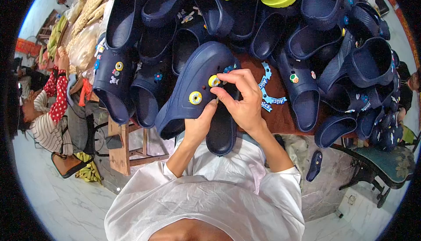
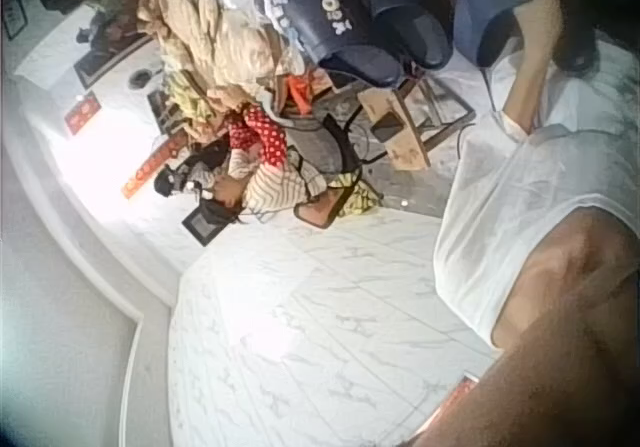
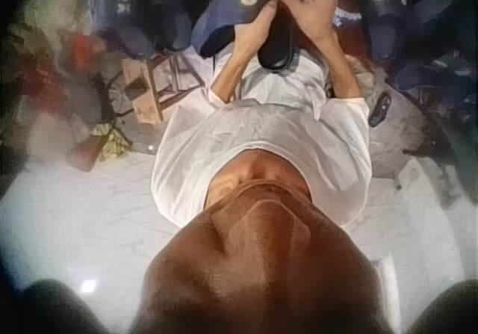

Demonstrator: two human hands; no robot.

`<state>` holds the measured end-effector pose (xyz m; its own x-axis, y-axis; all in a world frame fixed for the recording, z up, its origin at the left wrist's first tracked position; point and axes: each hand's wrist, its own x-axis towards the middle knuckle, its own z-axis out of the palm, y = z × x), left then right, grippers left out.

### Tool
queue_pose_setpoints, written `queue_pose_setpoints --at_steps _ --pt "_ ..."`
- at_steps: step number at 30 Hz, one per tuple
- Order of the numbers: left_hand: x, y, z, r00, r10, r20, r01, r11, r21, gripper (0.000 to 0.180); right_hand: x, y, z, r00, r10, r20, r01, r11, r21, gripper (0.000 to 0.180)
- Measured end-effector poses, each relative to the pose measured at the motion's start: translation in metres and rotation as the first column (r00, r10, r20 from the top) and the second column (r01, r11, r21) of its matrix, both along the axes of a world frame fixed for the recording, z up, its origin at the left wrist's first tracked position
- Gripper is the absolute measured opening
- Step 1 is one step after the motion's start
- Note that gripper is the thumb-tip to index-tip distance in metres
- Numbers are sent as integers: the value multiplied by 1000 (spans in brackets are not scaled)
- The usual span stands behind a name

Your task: Decorating blue clogs with various colorful charms.

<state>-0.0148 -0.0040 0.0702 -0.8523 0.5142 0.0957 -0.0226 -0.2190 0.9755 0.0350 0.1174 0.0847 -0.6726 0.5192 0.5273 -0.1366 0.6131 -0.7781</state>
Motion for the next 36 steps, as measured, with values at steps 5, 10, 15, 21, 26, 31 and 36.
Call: queue_pose_setpoints --at_steps 5,10,15,21,26,31,36 --pt "1 2 2 1000 -17 -21 16 999 -47 19 0 3 -3 999 -25 -46 27 999 40 26" --pt "0 6 1 1000 -14 -28 13 999 -43 17 -4 4 -2 995 -66 -80 80 980 182 23" --pt "2 5 6 998 5 -69 -7 1000 -30 19 -3 0 1 997 -50 -66 57 992 117 23" --pt "-6 -1 4 1000 -23 -2 23 1000 4 25 6 -4 -1 995 -70 -69 73 997 32 25" --pt "-26 -9 24 878 -100 469 45 991 127 29 21 -9 -30 995 -103 3 103 982 -161 29" --pt "-43 2 41 764 -209 610 -55 922 384 29 27 -17 -17 975 64 211 -10 969 -245 52" --pt "-58 15 49 655 -426 624 31 840 542 42 18 -23 -2 931 157 329 -132 986 -96 73"
